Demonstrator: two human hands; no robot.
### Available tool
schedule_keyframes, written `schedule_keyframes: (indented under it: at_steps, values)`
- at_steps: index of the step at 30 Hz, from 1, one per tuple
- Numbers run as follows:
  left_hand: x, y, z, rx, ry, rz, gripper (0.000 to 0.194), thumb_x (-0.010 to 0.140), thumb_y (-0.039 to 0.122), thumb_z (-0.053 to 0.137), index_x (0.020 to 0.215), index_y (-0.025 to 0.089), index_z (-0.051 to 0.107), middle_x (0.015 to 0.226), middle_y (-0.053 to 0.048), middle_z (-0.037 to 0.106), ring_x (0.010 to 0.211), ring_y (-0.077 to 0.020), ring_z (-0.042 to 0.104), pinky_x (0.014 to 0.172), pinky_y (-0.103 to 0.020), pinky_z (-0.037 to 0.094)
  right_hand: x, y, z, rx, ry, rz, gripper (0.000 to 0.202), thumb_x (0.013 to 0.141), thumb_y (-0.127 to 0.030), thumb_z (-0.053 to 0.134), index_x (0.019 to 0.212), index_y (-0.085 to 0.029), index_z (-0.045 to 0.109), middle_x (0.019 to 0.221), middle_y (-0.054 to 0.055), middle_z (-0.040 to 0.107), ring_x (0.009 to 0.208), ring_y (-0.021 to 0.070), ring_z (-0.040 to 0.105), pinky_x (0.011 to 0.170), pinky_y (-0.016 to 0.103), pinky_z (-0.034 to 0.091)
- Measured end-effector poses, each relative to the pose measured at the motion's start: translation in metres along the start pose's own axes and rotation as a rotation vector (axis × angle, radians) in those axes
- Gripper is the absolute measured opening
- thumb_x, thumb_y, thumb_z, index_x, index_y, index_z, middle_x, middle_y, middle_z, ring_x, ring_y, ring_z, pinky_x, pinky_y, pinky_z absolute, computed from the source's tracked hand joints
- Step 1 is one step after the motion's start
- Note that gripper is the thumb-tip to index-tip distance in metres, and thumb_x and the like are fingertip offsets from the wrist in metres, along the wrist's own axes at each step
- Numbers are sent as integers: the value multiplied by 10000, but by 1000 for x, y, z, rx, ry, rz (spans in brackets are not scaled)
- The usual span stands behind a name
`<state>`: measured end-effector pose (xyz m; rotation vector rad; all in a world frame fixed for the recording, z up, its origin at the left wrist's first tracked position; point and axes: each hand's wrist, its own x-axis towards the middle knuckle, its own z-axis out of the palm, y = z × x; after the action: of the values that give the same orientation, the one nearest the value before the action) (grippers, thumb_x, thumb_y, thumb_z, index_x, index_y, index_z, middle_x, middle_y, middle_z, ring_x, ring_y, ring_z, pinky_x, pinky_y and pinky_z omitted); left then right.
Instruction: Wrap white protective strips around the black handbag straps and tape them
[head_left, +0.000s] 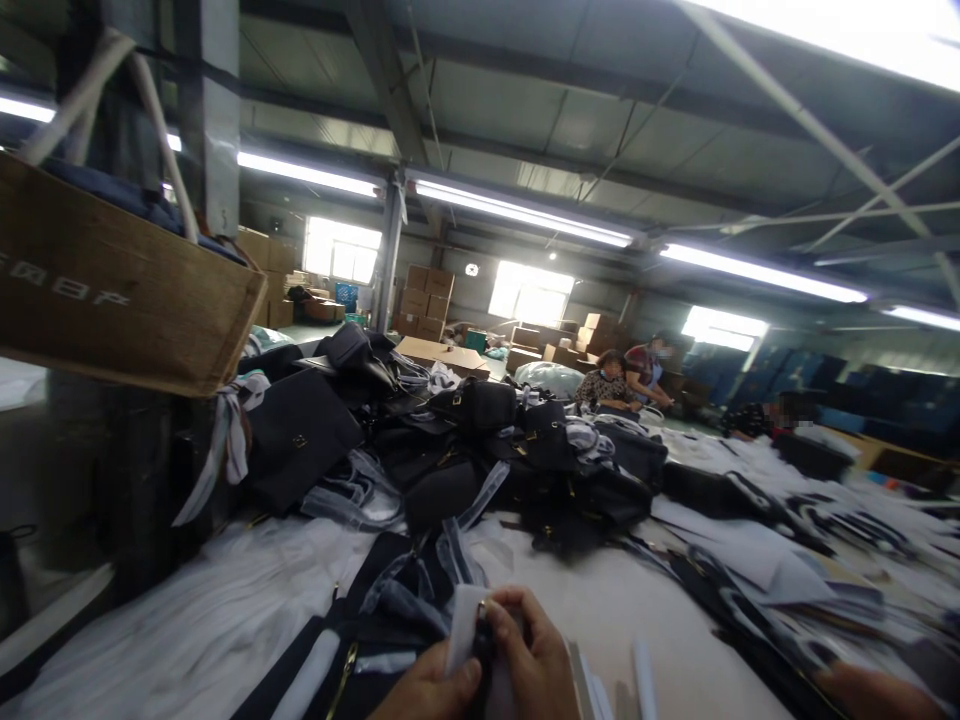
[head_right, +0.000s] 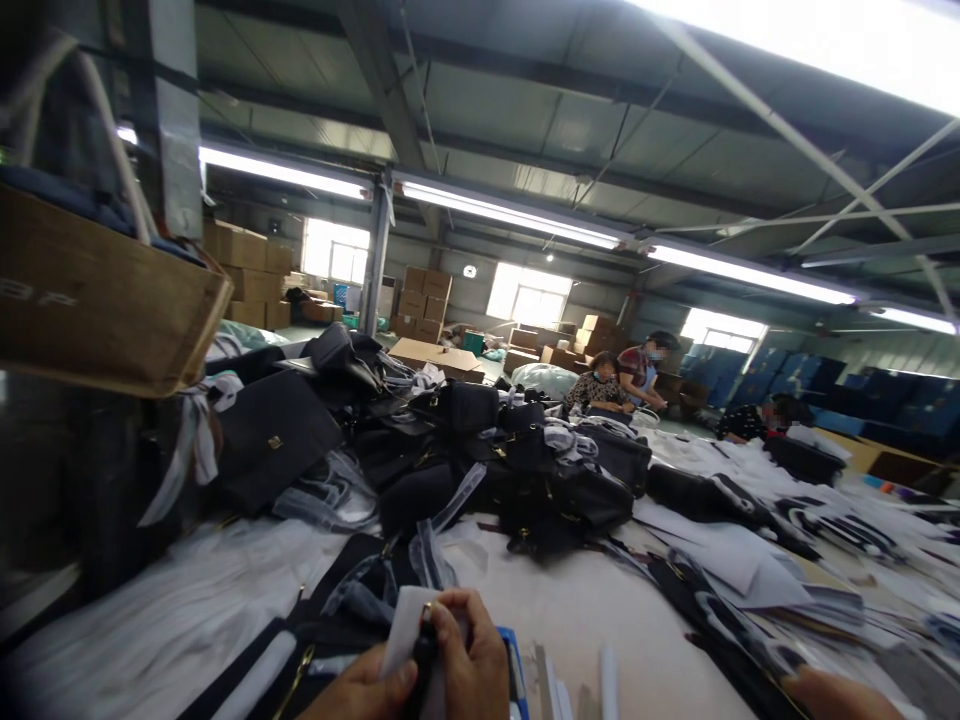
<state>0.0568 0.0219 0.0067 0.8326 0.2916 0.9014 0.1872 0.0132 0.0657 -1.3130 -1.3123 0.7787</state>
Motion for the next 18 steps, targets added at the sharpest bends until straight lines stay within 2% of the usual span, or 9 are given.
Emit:
schedule_keyframes:
  at_steps: [4,11,13,18]
  values:
    - [-2,10,11,35,30,-28,560,670,526,785,1051,128,683,873,-111,709,931,-303,652,945,-414,430,0,2,-4,-17,-2,0,341,800,-531,587,813,-196,651,636,-17,632,608,161,568,583,225,427]
    - [-5,24,15,111,-55,-83,546,700,510,767,1090,139,673,891,-90,700,938,-270,632,980,-379,400,0,9,-7,-88,-24,10,359,799,-536,586,840,-188,665,651,-8,648,623,172,592,580,226,444]
    - [-6,24,19,138,1,-77,511,708,501,757,1058,136,681,864,-80,699,913,-260,629,947,-361,415,0,10,-6,-109,11,5,353,791,-530,595,855,-191,670,660,-5,662,636,179,611,603,234,457]
    - [-10,26,34,270,291,-75,346,698,411,730,884,122,699,779,-63,686,822,-235,607,809,-312,452,0,11,-5,-42,136,63,498,694,-531,706,1051,-190,643,755,17,699,700,207,649,644,261,486]
